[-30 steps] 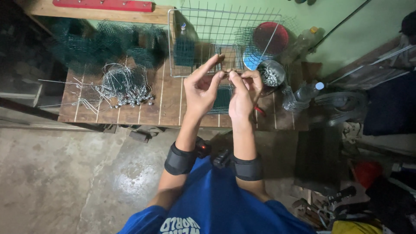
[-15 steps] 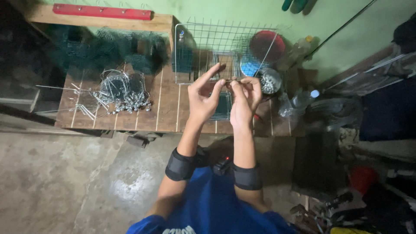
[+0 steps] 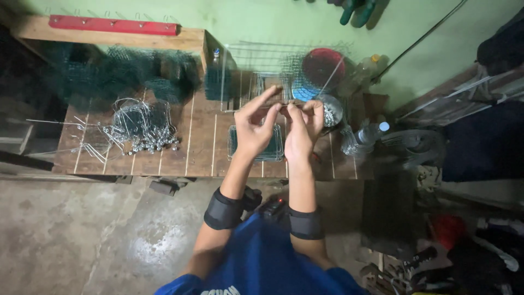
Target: The person assembles a rectangular wire mesh frame by inserting metal fasteners into the frame's corners and twisting them with pliers. After completing one frame, they place it on a stack and begin working on another frame using the same method.
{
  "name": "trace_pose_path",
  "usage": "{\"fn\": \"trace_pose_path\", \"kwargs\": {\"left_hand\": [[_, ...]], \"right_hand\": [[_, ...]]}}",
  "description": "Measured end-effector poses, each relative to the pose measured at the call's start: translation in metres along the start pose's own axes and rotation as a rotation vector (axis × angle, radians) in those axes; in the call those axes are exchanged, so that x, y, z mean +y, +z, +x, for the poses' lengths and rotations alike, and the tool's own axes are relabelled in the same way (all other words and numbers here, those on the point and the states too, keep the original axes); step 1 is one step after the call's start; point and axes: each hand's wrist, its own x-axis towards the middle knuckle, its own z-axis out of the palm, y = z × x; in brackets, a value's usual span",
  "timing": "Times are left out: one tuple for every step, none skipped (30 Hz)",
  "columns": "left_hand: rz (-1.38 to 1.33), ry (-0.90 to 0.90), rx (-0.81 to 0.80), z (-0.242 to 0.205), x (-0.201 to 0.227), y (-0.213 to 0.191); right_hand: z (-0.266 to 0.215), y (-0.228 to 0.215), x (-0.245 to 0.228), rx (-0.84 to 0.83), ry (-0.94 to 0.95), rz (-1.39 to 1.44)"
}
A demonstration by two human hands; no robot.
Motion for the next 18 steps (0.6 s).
{"fn": "trace_pose_path", "kwargs": {"left_hand": [[0.001,0.005,0.000,0.005,0.002,0.000],[-0.032,0.002,0.015,0.010,0.004,0.000],[-0.065,-0.002,0.030,0.015,0.006,-0.001],[-0.063,0.002,0.036,0.018,0.005,-0.004],[-0.029,-0.039,0.067,0.021,0.004,-0.006],[-0.003,-0.086,0.088,0.025,0.002,-0.004],[-0.008,-0.088,0.085,0.031,-0.003,-0.008],[-0.049,-0.074,0.086,0.034,-0.009,-0.011],[-0.090,-0.061,0.087,0.037,-0.015,-0.013],[-0.087,-0.056,0.088,0.041,-0.021,-0.017],[-0.119,-0.041,0.083,0.045,-0.026,-0.021],[-0.153,-0.031,0.080,0.046,-0.031,-0.023],[-0.152,-0.033,0.081,0.053,-0.029,-0.021],[-0.113,-0.052,0.099,0.056,-0.026,-0.023],[-0.074,-0.072,0.116,0.059,-0.022,-0.025],[-0.072,-0.067,0.118,0.061,-0.028,-0.025],[-0.073,-0.045,0.118,0.064,-0.035,-0.026],[-0.074,-0.028,0.116,0.066,-0.041,-0.026]], "right_hand": [[0.003,0.004,-0.006,-0.004,-0.002,0.003],[0.006,0.009,-0.013,-0.037,0.017,-0.072],[0.009,0.013,-0.018,-0.069,0.036,-0.147],[0.013,0.006,-0.022,-0.076,0.039,-0.146],[0.017,-0.001,-0.026,-0.125,0.067,-0.198],[0.021,-0.009,-0.032,-0.164,0.089,-0.257],[0.028,-0.023,-0.034,-0.160,0.086,-0.261],[0.030,-0.039,-0.038,-0.134,0.150,-0.319],[0.033,-0.055,-0.041,-0.106,0.215,-0.376],[0.038,-0.081,-0.028,-0.109,0.213,-0.372],[0.043,-0.105,-0.014,-0.072,0.280,-0.475],[0.046,-0.132,-0.004,-0.031,0.351,-0.582],[0.038,-0.176,0.024,-0.032,0.354,-0.582],[0.032,-0.221,0.048,-0.034,0.442,-0.783],[0.034,-0.265,0.069,-0.039,0.529,-0.985],[0.023,-0.304,0.093,-0.044,0.526,-0.984],[0.012,-0.343,0.116,-0.157,0.454,-1.220],[-0.001,-0.383,0.139,-0.271,0.377,-1.453]]}}
